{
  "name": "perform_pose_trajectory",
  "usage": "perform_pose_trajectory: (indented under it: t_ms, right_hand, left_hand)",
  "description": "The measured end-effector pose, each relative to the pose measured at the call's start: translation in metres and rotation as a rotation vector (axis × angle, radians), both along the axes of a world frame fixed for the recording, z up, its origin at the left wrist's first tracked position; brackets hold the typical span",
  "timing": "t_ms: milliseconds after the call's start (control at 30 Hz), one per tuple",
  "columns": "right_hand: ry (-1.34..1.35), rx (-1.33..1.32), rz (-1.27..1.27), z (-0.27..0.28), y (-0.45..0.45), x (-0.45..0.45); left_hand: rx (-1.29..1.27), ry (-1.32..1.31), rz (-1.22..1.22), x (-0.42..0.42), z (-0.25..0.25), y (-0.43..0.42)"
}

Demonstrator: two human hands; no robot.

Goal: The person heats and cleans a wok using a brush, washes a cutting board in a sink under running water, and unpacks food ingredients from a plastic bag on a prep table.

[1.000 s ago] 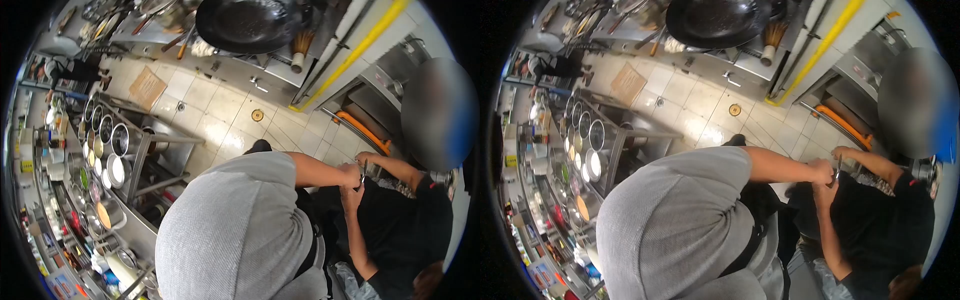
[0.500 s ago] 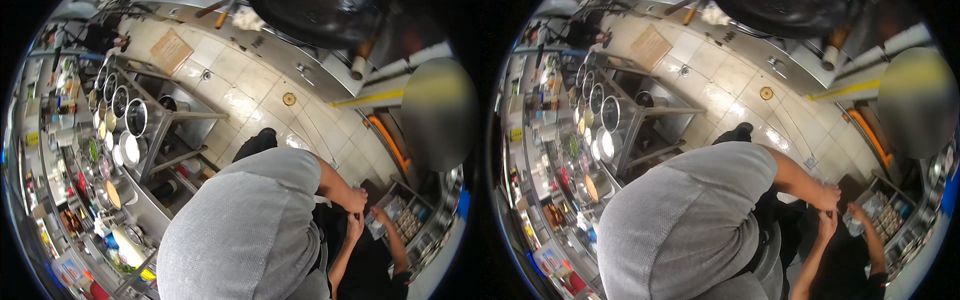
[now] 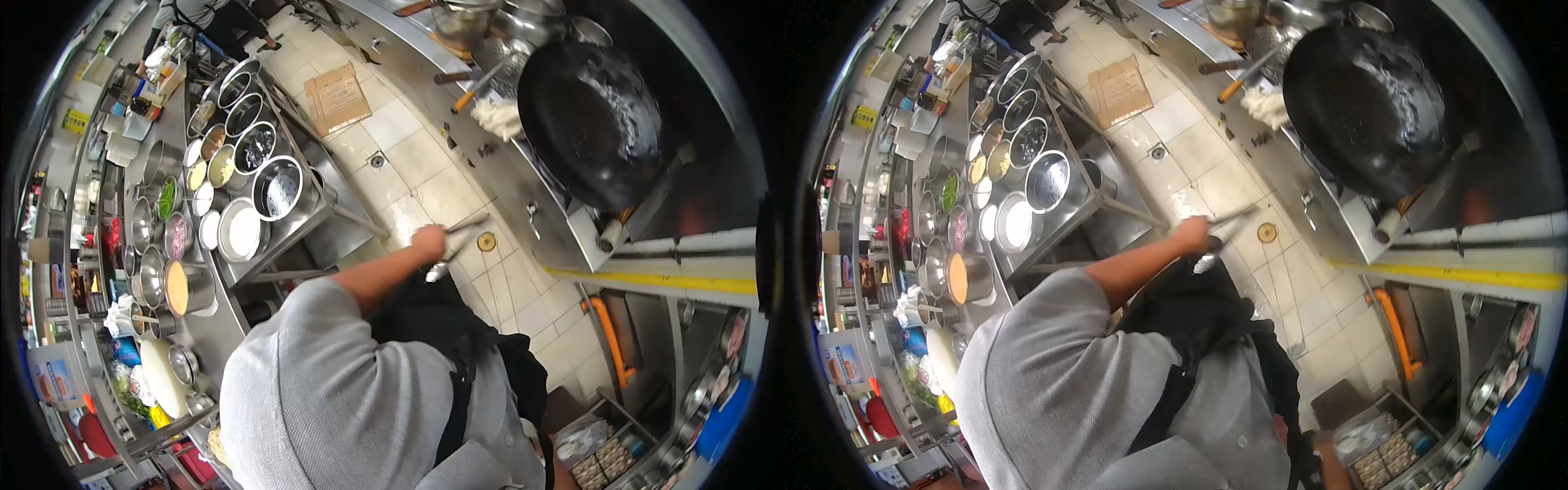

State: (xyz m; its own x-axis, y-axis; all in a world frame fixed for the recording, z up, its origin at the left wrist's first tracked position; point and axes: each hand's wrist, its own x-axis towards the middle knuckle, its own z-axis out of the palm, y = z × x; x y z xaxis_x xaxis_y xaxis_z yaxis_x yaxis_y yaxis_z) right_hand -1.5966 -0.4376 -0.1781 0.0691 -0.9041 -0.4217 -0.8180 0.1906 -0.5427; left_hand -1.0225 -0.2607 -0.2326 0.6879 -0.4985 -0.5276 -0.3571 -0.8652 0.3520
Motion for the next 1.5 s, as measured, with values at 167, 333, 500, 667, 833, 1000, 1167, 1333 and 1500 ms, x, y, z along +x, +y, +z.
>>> perform_pose_trajectory:
  t_ms: [167,333,500,667,833,1000,1167,1333,1500]
  right_hand:
    - [-0.004,0.059,0.090,-0.008,-0.046,0.162]
    - [0.039,0.108,0.189,-0.014,-0.067,0.367]
    - [0.113,0.147,0.262,-0.007,-0.070,0.539]
    - [0.170,0.178,0.322,-0.010,-0.072,0.652]
    - [0.213,0.209,0.341,-0.027,-0.075,0.709]
    - [0.231,0.233,0.344,-0.039,-0.075,0.726]
    - [0.209,0.235,0.365,-0.042,-0.076,0.715]
    - [0.150,0.238,0.360,-0.062,-0.075,0.710]
    - [0.154,0.239,0.369,-0.069,-0.075,0.706]
  left_hand:
    - [-0.262,-0.096,0.956,0.181,-0.062,0.041]
    - [-1.238,0.107,1.701,0.452,-0.089,0.074]
    - [-1.399,-0.056,1.764,0.687,-0.051,0.174]
    - [-1.610,0.101,1.887,0.828,-0.037,0.283]
    - [-1.652,0.050,1.882,0.884,-0.050,0.356]
    - [-1.617,-0.237,1.803,0.888,-0.043,0.368]
    - [-1.067,-0.624,1.521,0.906,-0.089,0.397]
    - [-1.781,-0.465,1.712,0.925,-0.060,0.414]
    - [-1.566,-0.619,1.630,0.882,-0.003,0.366]
